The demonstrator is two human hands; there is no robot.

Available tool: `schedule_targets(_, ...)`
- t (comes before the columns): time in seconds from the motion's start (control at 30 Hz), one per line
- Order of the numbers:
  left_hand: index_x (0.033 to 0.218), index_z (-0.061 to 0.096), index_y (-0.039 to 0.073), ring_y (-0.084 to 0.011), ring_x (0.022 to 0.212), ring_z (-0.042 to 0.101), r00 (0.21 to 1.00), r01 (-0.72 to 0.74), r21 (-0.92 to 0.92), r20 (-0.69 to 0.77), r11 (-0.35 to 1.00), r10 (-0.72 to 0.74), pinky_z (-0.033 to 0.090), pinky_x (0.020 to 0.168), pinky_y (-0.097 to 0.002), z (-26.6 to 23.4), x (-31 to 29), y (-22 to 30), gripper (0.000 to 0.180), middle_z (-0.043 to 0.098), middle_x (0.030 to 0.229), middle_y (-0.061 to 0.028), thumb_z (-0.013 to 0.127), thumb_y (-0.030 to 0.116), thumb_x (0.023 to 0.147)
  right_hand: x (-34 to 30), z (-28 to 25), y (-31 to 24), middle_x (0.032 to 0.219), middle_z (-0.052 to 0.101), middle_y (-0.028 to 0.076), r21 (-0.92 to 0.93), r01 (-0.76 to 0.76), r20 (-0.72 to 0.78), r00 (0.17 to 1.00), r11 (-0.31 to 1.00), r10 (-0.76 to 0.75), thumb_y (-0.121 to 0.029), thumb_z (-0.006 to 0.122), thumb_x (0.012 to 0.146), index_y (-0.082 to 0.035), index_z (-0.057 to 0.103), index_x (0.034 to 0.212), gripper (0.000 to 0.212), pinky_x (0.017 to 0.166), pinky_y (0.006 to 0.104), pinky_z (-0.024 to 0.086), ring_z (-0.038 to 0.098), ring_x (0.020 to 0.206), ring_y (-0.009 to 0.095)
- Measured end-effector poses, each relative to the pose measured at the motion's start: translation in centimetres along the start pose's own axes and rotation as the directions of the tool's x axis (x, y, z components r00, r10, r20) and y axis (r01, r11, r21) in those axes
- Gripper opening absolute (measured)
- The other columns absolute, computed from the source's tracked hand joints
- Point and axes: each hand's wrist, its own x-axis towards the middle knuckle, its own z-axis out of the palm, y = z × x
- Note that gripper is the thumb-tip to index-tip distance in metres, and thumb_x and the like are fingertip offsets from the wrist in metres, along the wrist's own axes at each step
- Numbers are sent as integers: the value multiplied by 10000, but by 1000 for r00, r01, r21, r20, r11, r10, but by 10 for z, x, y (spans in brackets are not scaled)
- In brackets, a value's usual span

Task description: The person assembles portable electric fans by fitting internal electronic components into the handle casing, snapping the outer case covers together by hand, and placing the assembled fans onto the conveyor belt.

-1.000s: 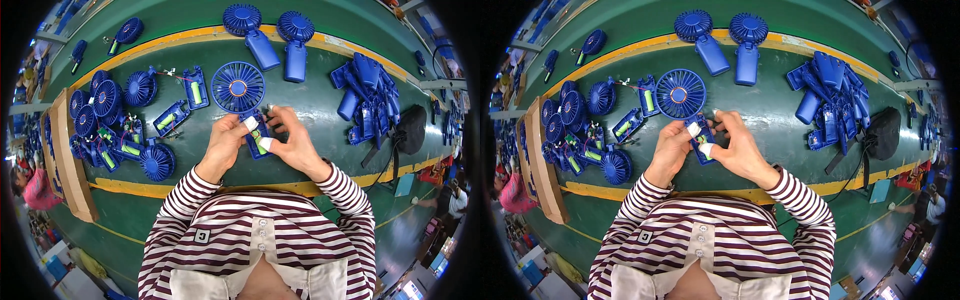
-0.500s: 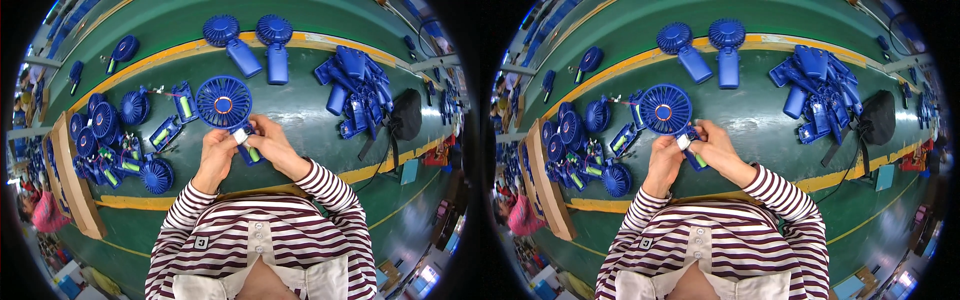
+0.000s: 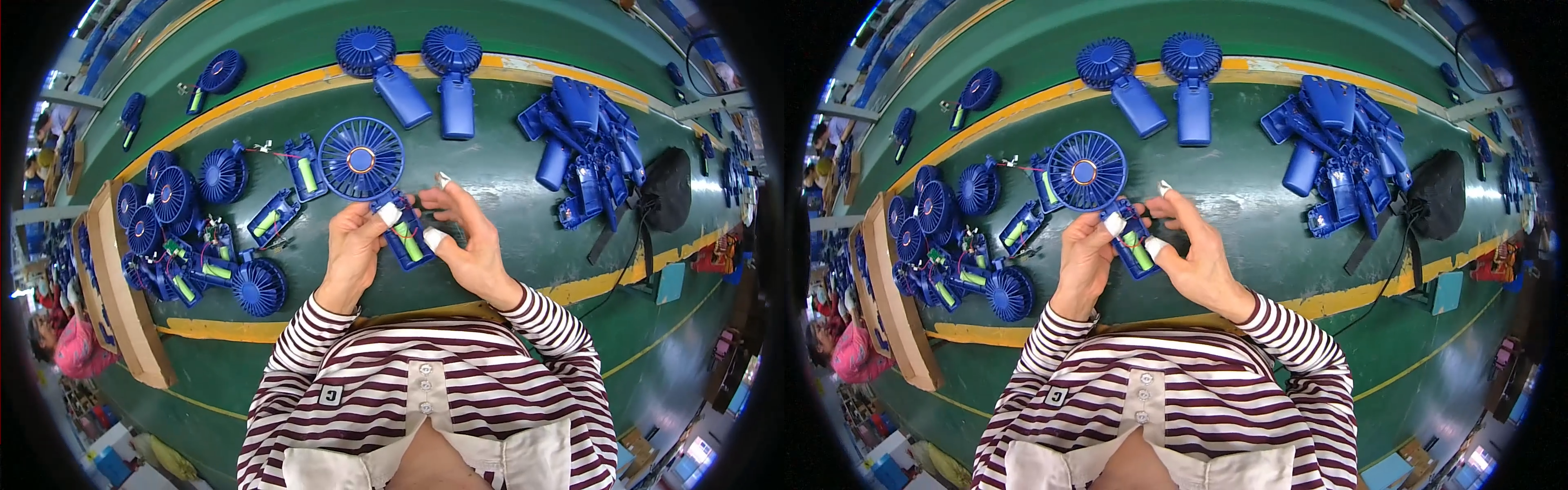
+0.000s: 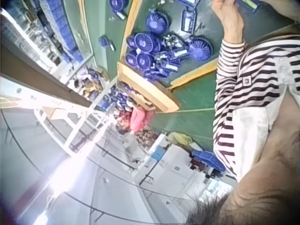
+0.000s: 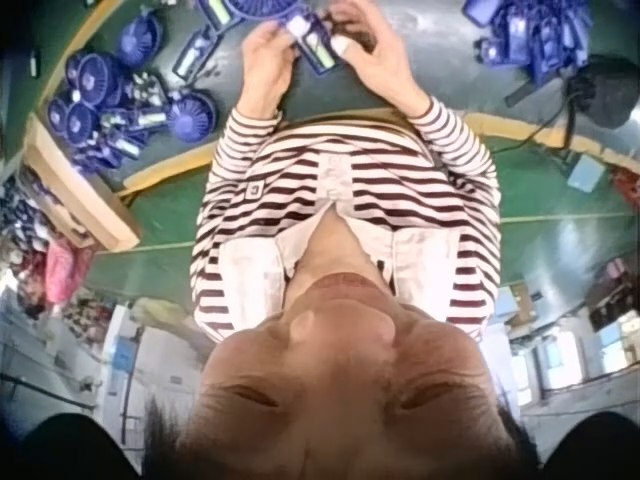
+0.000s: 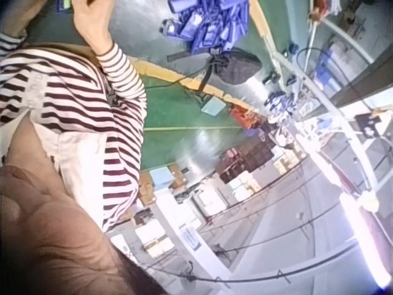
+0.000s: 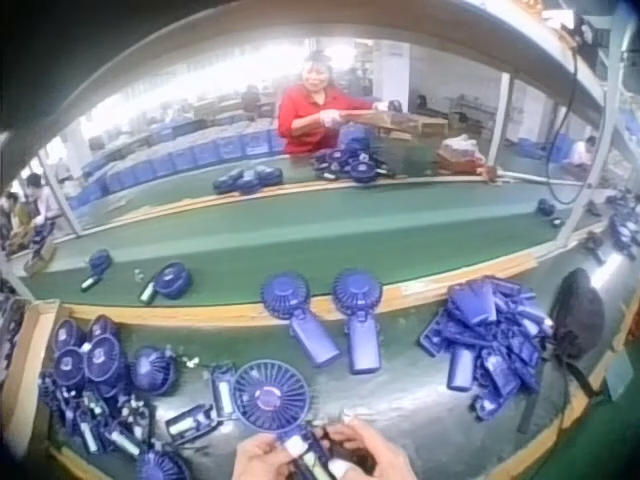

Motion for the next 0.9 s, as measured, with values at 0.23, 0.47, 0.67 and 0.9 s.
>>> schedule_targets(0.23,1088,534,-38,-206,923,605,1000,-4,89,-23,996,6,488,806,-312,-11,-1,-5,279,615,1022,-152,562,82,837,0,6,5,1094,562,189,-189,254,37,967,948,-252,41,517,708,60,389,1214,523,798,356,464,578,946,299)
schedule_targets(0.47,1047,566,-34,-181,897,603,998,69,55,-4,996,-69,487,790,-300,-11,-2,0,239,621,1014,-139,558,80,837,7,-5,5,1013,562,176,-529,677,432,734,511,-525,-24,603,651,38,522,1076,437,703,322,470,568,832,253)
schedule_targets(0.67,1012,580,-44,-180,862,612,989,144,232,-42,962,-138,499,754,-290,-7,-1,-3,224,628,993,-125,522,75,832,10,-20,7,1008,535,164,-514,811,628,578,280,-520,-130,572,698,2,506,1096,425,690,321,464,543,806,227)
schedule_targets(0.9,967,582,-62,-154,784,618,992,115,155,-65,981,-106,500,668,-239,-10,-2,-10,186,636,931,-128,516,1,806,8,-18,12,1004,512,104,-459,828,667,560,322,-490,-161,639,669,-36,501,1100,470,770,350,441,513,899,239)
